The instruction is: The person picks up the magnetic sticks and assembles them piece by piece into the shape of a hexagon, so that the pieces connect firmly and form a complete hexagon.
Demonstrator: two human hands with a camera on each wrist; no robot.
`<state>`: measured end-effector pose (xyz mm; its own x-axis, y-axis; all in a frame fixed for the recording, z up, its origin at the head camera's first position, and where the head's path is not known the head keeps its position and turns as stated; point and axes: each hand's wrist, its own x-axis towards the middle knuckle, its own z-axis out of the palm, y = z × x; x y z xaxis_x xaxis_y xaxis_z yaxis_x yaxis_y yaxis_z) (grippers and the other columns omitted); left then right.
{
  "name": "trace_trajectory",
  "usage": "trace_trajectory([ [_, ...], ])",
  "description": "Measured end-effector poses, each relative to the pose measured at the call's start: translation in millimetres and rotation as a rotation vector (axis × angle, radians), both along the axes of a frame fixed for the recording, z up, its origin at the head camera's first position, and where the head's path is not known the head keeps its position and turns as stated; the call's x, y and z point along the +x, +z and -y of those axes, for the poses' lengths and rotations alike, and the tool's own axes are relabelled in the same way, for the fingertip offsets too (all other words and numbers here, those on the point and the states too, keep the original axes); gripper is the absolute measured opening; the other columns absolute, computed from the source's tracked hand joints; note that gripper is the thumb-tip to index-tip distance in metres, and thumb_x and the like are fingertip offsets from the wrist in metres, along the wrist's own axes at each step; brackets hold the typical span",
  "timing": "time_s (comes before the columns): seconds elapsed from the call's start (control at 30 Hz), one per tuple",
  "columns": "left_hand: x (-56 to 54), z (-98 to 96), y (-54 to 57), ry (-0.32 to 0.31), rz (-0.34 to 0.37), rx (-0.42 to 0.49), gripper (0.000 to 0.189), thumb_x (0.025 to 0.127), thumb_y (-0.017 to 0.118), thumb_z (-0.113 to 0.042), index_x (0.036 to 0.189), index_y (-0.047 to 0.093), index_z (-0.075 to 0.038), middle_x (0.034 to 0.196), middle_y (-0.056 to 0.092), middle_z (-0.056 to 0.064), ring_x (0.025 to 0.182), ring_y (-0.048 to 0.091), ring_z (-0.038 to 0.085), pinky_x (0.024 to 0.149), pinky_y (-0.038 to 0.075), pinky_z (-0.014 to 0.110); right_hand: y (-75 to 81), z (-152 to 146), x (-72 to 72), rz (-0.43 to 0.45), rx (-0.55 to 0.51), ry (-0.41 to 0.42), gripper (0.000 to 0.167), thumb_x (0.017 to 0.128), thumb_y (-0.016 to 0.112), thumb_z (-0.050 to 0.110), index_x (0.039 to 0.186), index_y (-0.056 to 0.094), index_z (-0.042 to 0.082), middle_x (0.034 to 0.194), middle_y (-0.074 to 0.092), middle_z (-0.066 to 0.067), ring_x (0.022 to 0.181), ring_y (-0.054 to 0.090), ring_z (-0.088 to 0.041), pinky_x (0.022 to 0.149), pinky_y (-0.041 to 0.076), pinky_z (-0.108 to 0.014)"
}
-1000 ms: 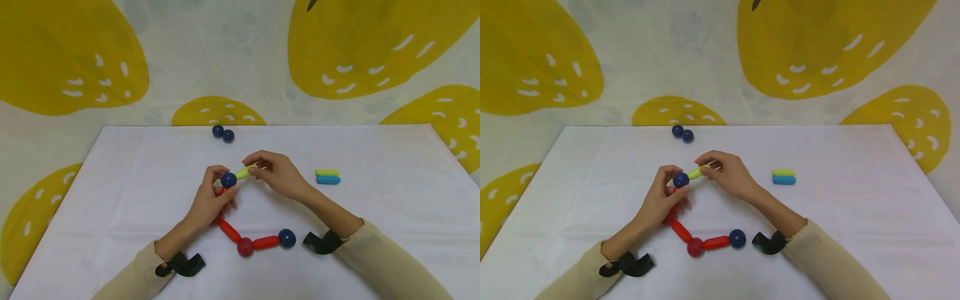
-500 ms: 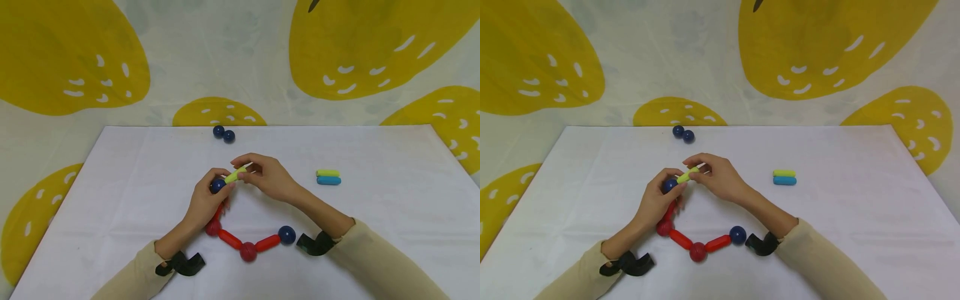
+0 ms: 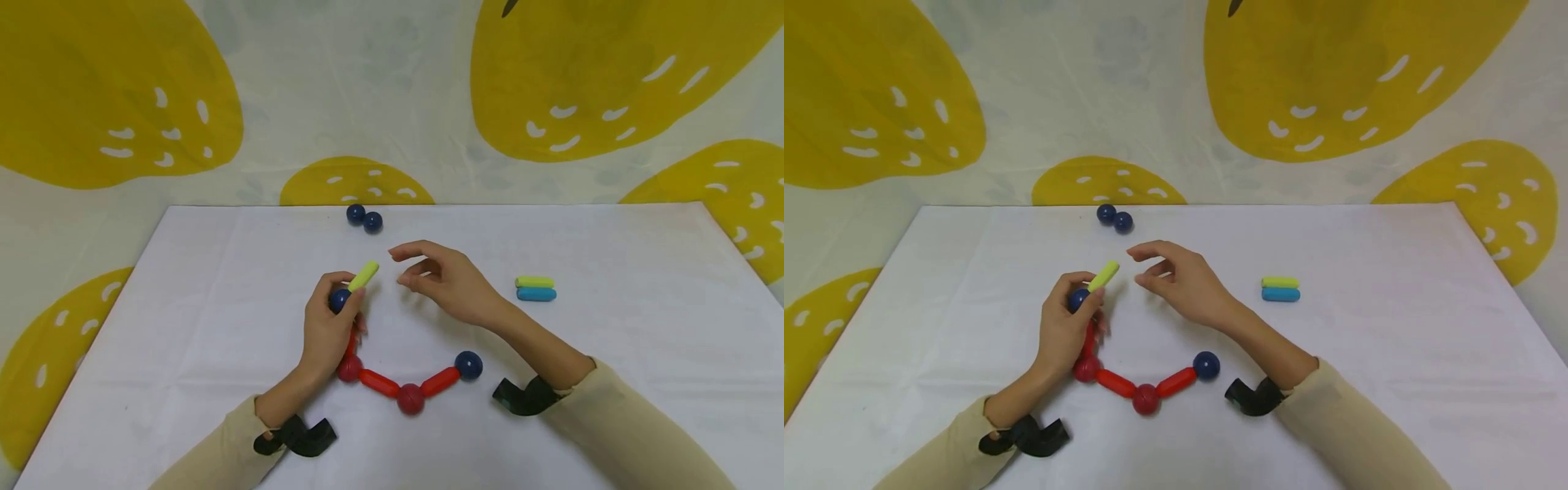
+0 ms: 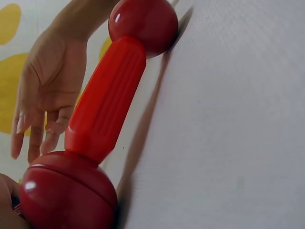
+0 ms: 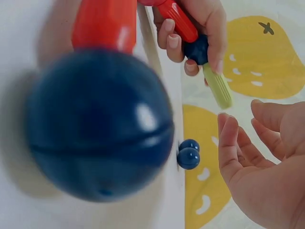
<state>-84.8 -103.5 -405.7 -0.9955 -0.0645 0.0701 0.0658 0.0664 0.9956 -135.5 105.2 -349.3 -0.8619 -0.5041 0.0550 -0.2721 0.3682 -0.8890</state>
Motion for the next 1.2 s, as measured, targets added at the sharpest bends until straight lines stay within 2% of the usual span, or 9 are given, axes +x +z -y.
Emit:
trace_trajectory([
  [0.17,-0.5,0.7,-4.4,0.125,-0.094,-0.001,0.025,0.095,0.061,-0.016,0.118,0.052,-0.008,0.071,0.054,0.019,0.043,0.051,0.022,0.038,0.044,0.028,1.4,-3.8,-0.3,0.007,-0.024,-0.016,0.036,0.090,0.068,0.016,0.125,0.060,0.021,0.120,0.060,0.005,0.095,0.063,-0.011,0.077,0.052,-0.035],
  [0.23,-0.1,0.6,-5.3,0.177,-0.113,0.003,0.026,0.095,0.060,-0.015,0.118,0.051,-0.007,0.074,0.054,0.018,0.044,0.052,0.022,0.040,0.045,0.027,0.9,-4.4,-0.6,0.005,-0.024,-0.013,0.036,0.090,0.068,0.017,0.125,0.060,0.020,0.121,0.060,0.003,0.095,0.063,-0.012,0.078,0.052,-0.035],
  [0.33,0.4,0.8,-6.6,0.219,-0.135,-0.018,0.026,0.095,0.059,-0.014,0.119,0.052,-0.006,0.074,0.053,0.017,0.046,0.052,0.024,0.041,0.044,0.026,-0.7,-7.1,-1.5,-0.008,0.000,-0.020,0.036,0.091,0.067,0.018,0.126,0.059,0.021,0.123,0.059,0.000,0.097,0.062,-0.012,0.079,0.052,-0.033],
  [0.5,-2.9,3.1,-9.4,0.226,-0.169,-0.096,0.028,0.093,0.062,-0.008,0.120,0.057,-0.011,0.076,0.055,0.009,0.051,0.052,0.023,0.044,0.039,0.024,-3.1,-17.0,-5.1,-0.026,0.030,-0.057,0.035,0.091,0.066,0.017,0.126,0.059,0.019,0.123,0.060,-0.003,0.099,0.061,-0.013,0.079,0.052,-0.034],
  [0.67,-4.8,5.0,-12.5,0.241,-0.188,-0.144,0.031,0.090,0.062,-0.003,0.119,0.058,-0.013,0.083,0.058,0.006,0.054,0.053,0.018,0.046,0.041,0.024,-8.4,-19.3,-16.7,-0.047,0.026,-0.064,0.034,0.091,0.066,0.015,0.125,0.060,0.016,0.122,0.061,-0.006,0.097,0.061,-0.014,0.078,0.053,-0.033],
  [0.9,7.7,-6.5,18.7,0.258,-0.173,-0.150,0.031,0.087,0.059,0.007,0.118,0.055,0.005,0.085,0.058,0.017,0.058,0.052,0.020,0.049,0.040,0.019,-16.5,-8.1,-43.2,-0.062,0.016,-0.070,0.033,0.092,0.066,0.014,0.124,0.061,0.012,0.120,0.062,-0.008,0.095,0.063,-0.016,0.076,0.052,-0.033],
  [1.07,6.7,-8.5,18.0,0.255,-0.173,-0.136,0.031,0.087,0.058,0.007,0.117,0.055,0.005,0.085,0.058,0.015,0.058,0.052,0.019,0.049,0.041,0.019,-14.7,2.0,-56.1,-0.061,0.016,-0.075,0.033,0.092,0.065,0.014,0.124,0.061,0.009,0.124,0.061,-0.007,0.097,0.063,-0.018,0.078,0.052,-0.033],
  [1.2,6.9,-8.2,18.5,0.258,-0.182,-0.138,0.031,0.086,0.057,0.008,0.117,0.055,0.005,0.084,0.058,0.015,0.057,0.052,0.018,0.049,0.040,0.019,-15.3,12.9,-66.2,-0.041,0.061,-0.087,0.035,0.092,0.065,0.018,0.127,0.059,0.010,0.127,0.059,-0.004,0.100,0.061,-0.018,0.079,0.051,-0.032],
])
